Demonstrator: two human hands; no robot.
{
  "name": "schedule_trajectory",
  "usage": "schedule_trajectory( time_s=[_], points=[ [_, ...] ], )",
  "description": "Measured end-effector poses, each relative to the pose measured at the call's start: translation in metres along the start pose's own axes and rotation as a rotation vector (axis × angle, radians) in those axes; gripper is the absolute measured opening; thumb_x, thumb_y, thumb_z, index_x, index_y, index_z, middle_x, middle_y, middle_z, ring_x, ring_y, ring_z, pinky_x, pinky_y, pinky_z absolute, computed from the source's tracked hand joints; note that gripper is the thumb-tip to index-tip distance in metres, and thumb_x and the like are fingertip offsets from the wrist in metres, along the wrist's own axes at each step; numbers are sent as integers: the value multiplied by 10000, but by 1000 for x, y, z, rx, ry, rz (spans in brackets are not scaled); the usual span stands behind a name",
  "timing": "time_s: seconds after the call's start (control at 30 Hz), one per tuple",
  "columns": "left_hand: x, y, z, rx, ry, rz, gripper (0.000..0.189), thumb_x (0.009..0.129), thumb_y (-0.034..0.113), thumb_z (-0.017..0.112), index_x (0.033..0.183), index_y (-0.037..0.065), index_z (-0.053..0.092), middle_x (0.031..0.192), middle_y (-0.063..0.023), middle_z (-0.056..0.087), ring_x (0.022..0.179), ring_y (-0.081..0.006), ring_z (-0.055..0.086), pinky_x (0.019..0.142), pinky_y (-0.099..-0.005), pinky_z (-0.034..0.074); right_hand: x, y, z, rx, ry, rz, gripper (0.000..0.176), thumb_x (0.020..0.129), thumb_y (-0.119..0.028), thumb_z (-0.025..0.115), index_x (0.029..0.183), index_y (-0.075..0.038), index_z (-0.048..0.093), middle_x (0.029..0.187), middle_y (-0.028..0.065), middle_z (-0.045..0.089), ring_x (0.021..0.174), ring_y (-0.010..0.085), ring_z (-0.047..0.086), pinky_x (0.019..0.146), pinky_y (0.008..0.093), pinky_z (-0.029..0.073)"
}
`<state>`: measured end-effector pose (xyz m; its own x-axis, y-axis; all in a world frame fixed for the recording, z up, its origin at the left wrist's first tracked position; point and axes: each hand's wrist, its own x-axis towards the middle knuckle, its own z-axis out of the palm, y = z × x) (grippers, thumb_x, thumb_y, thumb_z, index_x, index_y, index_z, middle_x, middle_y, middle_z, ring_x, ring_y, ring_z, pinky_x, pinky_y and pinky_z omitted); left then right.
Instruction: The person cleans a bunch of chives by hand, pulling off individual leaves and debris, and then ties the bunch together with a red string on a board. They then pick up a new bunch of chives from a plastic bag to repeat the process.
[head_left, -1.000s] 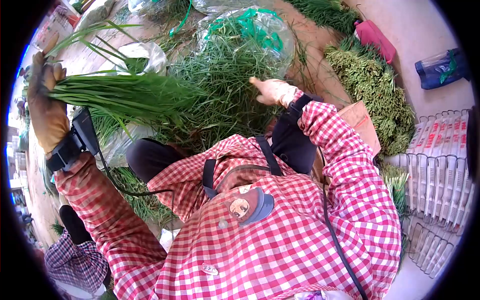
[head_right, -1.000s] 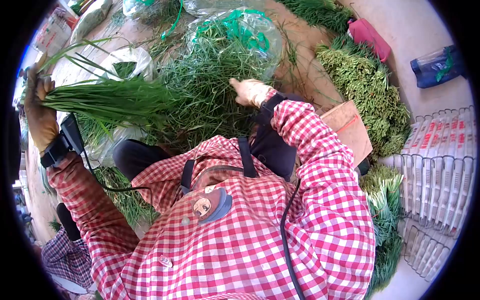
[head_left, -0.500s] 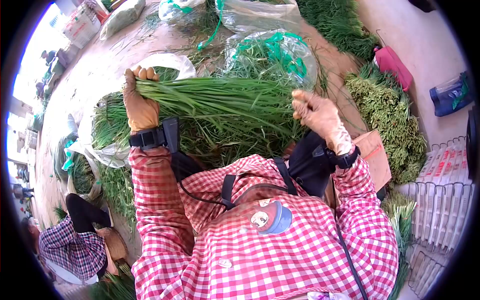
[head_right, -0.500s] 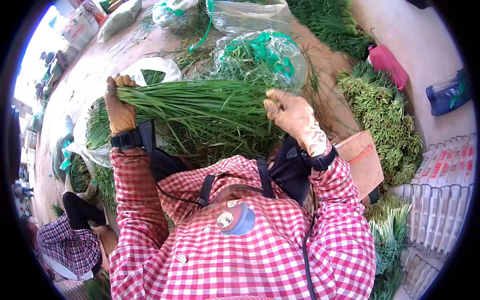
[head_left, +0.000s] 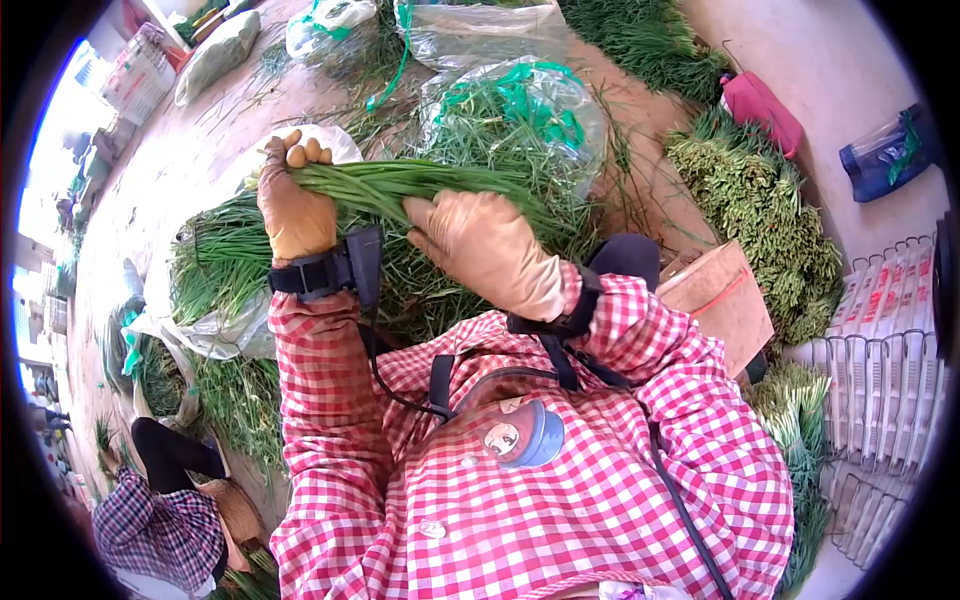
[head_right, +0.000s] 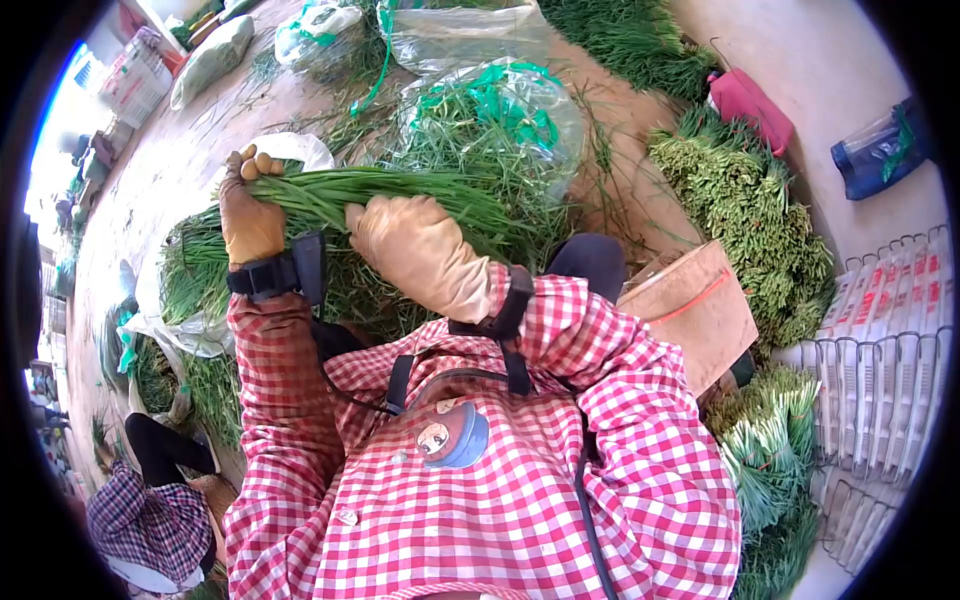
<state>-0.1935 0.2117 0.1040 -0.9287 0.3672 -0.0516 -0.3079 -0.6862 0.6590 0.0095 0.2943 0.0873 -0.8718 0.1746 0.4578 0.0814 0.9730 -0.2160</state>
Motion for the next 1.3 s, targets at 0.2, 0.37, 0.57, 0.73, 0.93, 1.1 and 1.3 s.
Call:
schedule_trajectory(
  time_s=[0.2,0.37,0.57,0.73,0.93,1.1,1.3],
  points=[
    [39,37,-42,3,4,161,263,970,213,479,932,-38,544,551,12,429,539,-151,473,577,-315,459,-57,0,3,703,-512,103,161,858,-201,540,887,-64,619,844,151,648,771,338,638,696,421,514],
    [43,34,-31,25,35,140,256,971,208,473,894,-27,537,582,-10,457,581,-180,506,604,-317,463,-55,13,-6,590,-752,242,271,882,-321,553,983,-75,606,828,161,650,818,354,636,730,429,496],
    [38,5,-9,-100,-3,43,229,964,163,448,829,4,542,598,-14,481,596,-188,516,628,-317,478,-6,-28,27,1244,-672,173,718,866,-346,652,1377,30,314,1241,162,552,1091,224,541,950,331,432],
    [43,16,-30,-145,-118,-69,284,977,174,432,743,36,517,633,-32,529,612,-200,522,634,-314,483,-29,-35,8,1367,-832,236,272,918,-231,519,1007,1,630,732,32,617,648,113,567,628,277,484],
    [44,32,-39,-97,-53,56,281,974,241,455,883,-4,556,597,-22,502,595,-192,515,631,-325,480,-46,5,-40,789,-409,267,340,902,-372,566,1067,-81,627,833,93,682,774,212,670,724,341,520],
    [17,8,-2,-96,-83,0,239,957,222,501,889,-5,537,603,-11,479,624,-180,513,631,-312,472,21,-11,-35,-70,179,-50,453,808,-344,675,1157,-91,535,761,58,541,730,225,561,636,350,450],
    [-6,-1,12,-43,-120,11,264,950,245,528,898,-12,563,672,-52,573,635,-184,572,611,-298,488,38,5,-11,183,327,-81,247,830,-244,673,977,-46,654,764,65,610,705,203,593,629,340,468]
  ],
)
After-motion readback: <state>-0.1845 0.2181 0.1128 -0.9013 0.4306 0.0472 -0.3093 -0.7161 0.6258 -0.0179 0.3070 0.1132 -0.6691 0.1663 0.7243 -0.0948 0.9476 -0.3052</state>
